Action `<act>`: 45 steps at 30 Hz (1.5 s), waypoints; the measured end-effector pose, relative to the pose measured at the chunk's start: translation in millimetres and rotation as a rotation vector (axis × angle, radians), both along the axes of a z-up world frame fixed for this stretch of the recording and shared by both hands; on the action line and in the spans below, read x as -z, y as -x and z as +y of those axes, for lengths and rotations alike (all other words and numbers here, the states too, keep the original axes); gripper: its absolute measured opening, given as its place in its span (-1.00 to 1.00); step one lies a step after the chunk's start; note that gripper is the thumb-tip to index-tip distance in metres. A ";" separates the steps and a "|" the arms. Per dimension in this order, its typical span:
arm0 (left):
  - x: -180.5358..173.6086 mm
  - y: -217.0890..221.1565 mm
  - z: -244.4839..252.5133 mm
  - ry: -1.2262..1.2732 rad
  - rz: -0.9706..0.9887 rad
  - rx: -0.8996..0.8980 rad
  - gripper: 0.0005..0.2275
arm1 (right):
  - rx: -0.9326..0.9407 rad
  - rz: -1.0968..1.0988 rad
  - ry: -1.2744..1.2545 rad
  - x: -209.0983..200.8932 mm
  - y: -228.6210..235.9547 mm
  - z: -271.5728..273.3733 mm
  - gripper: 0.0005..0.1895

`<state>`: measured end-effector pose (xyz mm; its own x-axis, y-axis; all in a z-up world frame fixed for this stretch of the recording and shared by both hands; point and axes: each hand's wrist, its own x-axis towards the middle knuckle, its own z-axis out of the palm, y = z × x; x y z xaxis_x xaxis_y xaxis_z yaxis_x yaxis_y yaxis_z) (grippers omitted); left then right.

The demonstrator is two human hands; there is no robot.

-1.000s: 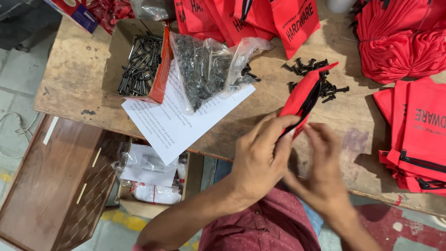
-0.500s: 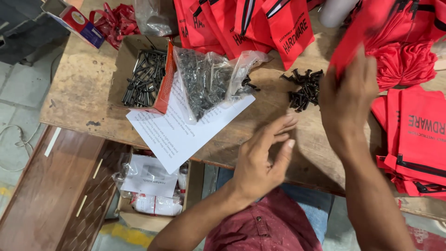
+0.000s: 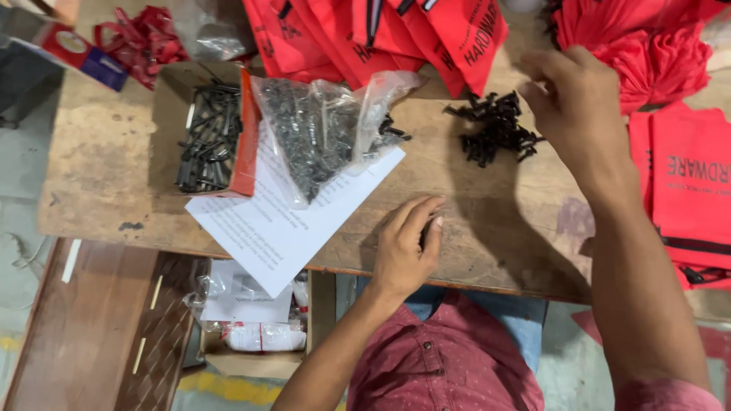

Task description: Counting and sorting black bolts into piles and placing them into red hardware bags.

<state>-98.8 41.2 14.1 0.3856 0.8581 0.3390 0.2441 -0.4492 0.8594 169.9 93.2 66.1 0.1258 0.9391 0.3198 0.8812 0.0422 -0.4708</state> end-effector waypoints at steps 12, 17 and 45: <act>1.9 -7.0 1.0 0.037 0.012 0.028 -0.81 | 0.109 -0.014 0.072 45.8 -3.4 -88.0 -0.82; 8.1 -29.1 9.5 0.000 0.002 0.055 -0.84 | 0.132 0.044 -0.020 47.8 3.8 -91.7 -0.87; 19.5 -67.6 48.7 -0.128 0.180 0.157 -0.69 | 0.047 0.001 -0.136 65.7 -0.3 -94.0 -0.72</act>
